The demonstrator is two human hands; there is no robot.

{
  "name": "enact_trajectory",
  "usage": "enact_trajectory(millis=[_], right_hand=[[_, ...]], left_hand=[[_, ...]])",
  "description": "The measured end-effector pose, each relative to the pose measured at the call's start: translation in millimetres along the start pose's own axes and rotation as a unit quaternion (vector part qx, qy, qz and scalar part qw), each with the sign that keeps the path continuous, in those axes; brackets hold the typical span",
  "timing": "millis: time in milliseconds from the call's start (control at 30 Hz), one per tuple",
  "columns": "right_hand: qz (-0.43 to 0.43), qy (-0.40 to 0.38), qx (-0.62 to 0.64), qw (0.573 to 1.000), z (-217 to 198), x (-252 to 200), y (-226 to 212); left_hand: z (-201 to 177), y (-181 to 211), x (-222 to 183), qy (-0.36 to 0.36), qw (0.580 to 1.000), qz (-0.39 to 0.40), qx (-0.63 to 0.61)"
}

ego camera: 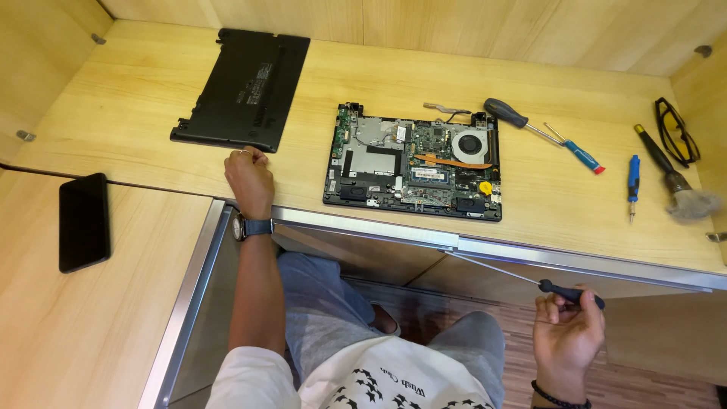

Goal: A person is seen unscrewing components of a laptop and then using a cloth to dust the internal hardware.

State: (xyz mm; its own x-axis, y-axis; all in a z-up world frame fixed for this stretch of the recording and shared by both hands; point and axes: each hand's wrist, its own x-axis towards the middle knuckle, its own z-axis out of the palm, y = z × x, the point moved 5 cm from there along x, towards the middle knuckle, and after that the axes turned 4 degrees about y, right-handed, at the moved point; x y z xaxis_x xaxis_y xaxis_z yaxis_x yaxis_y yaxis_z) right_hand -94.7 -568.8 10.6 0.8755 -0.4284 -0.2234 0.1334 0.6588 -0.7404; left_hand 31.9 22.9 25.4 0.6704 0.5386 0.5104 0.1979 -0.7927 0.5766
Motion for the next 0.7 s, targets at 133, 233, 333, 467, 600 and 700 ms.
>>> enact_trajectory(millis=[133,233,333,467,600,700], right_hand=[[-0.025,-0.016,0.019,0.999,8.4,-3.9,-15.4],[-0.082,-0.080,0.016,0.993,36.7,-19.8,-34.1],[-0.191,-0.136,-0.034,0.972,76.4,-51.2,-52.7],[-0.324,-0.033,-0.223,0.919,117.3,-105.9,-71.7],[-0.421,-0.084,-0.287,0.856,140.6,-119.0,-77.2],[-0.431,-0.057,-0.285,0.854,144.0,-121.0,-77.7]], left_hand=[[-29.7,51.0,-22.0,-0.004,0.968,-0.063,-0.243],[-40.6,111.8,-63.9,-0.061,0.886,-0.086,-0.451],[-47.3,170.4,-104.9,-0.141,0.721,-0.086,-0.673],[-45.0,220.8,-136.3,-0.241,0.478,-0.129,-0.835],[-50.9,234.5,-141.1,-0.260,0.465,-0.122,-0.837],[-55.1,236.4,-141.8,-0.259,0.481,-0.109,-0.831]])
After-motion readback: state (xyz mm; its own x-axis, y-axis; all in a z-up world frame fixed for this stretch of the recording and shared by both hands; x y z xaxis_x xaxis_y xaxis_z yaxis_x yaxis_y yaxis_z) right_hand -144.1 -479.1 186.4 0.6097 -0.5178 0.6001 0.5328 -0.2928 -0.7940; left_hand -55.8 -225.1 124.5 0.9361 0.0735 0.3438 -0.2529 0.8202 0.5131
